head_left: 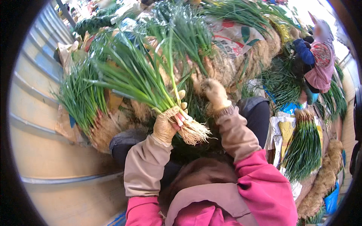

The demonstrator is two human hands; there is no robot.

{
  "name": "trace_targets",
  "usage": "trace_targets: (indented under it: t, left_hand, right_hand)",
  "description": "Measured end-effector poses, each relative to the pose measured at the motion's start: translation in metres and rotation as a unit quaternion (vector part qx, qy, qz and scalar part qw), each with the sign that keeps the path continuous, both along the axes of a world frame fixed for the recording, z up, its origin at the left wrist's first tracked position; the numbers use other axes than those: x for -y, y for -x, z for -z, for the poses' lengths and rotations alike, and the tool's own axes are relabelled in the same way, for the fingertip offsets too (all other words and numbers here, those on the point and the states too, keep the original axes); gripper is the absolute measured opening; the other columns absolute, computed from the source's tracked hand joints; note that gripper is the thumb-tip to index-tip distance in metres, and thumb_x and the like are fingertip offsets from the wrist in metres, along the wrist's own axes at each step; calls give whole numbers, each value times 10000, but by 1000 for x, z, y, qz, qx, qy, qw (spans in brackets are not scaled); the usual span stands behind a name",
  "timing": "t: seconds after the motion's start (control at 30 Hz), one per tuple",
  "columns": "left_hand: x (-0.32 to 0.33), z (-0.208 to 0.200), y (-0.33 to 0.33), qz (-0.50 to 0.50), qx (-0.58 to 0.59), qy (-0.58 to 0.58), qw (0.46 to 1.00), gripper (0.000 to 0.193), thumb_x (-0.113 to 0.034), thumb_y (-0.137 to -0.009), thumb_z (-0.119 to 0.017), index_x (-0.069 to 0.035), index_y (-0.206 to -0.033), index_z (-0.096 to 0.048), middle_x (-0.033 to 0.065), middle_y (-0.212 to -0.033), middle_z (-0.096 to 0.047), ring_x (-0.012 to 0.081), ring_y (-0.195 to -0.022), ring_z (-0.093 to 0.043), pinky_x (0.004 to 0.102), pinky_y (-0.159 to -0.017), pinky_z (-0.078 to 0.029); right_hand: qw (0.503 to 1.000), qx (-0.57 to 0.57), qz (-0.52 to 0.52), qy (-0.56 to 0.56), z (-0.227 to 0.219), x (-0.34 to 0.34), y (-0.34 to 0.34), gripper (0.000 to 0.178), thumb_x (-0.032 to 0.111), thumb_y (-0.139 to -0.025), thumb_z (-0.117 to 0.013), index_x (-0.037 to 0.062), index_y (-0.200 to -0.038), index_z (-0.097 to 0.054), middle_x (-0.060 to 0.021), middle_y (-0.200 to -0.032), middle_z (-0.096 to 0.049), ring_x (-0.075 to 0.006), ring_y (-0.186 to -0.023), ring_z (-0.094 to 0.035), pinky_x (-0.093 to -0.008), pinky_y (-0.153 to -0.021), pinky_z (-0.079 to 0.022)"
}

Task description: The person gathers green onions from a large pile, aligns them by the roots, and ties them into bundles using a thin strip. The person repeats this process, placing finished bundles aside.

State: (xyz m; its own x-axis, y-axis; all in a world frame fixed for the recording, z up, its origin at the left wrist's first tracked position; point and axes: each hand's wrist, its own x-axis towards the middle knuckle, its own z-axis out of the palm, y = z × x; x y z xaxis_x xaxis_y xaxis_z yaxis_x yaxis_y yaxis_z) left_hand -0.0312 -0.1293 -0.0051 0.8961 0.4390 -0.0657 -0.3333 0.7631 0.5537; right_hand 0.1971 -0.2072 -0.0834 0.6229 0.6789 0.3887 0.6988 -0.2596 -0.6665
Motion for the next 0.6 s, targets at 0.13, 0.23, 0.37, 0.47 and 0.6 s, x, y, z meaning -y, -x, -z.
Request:
trace_targets:
  t: [0.13,0.23,0.37,0.47,0.6]
  left_hand:
    - [11,5,-19,-14,9,23,1000,548,6,-791,-557,-35,-1306,-374,150,-1200,-545,215,-875,-602,319,-680,-523]
    - [2,12,-16,-42,-10,-41,998,586,-76,-779,-580,-26,-1317,-354,156,-1137,-581,207,-824,-618,384,-686,-546]
    - [1,18,-20,24,10,18,999,573,-114,-825,-560,-42,-1340,-318,67,-954,-578,182,-769,-583,396,-667,-508]
    - [-1,22,-19,44,15,8,999,491,-76,-829,-545,-53,-1291,-383,37,-938,-538,174,-768,-550,404,-677,-484]
    - [-1,25,-21,-39,-40,16,998,399,29,-791,-557,-31,-1177,-477,104,-990,-588,217,-864,-601,355,-785,-515]
  right_hand:
    - [972,-169,86,-136,39,-46,-47,237,234,-805,-551,66,-941,-649,-130,-865,-656,-255,-813,-622,-361,-749,-483]
    - [991,-73,76,87,22,-25,-39,236,266,-811,-580,72,-928,-646,-113,-807,-638,-239,-756,-595,-350,-740,-469]
    - [945,-299,-48,-123,-20,-4,-17,187,163,-789,-643,67,-949,-643,-109,-808,-624,-172,-755,-569,-293,-703,-458]
    - [992,14,56,111,-42,19,-24,172,181,-795,-648,60,-917,-659,-120,-814,-648,-201,-738,-613,-313,-687,-484]
    - [979,-88,86,-160,-86,97,-74,150,96,-801,-595,72,-932,-664,-114,-801,-657,-161,-703,-604,-298,-651,-479]
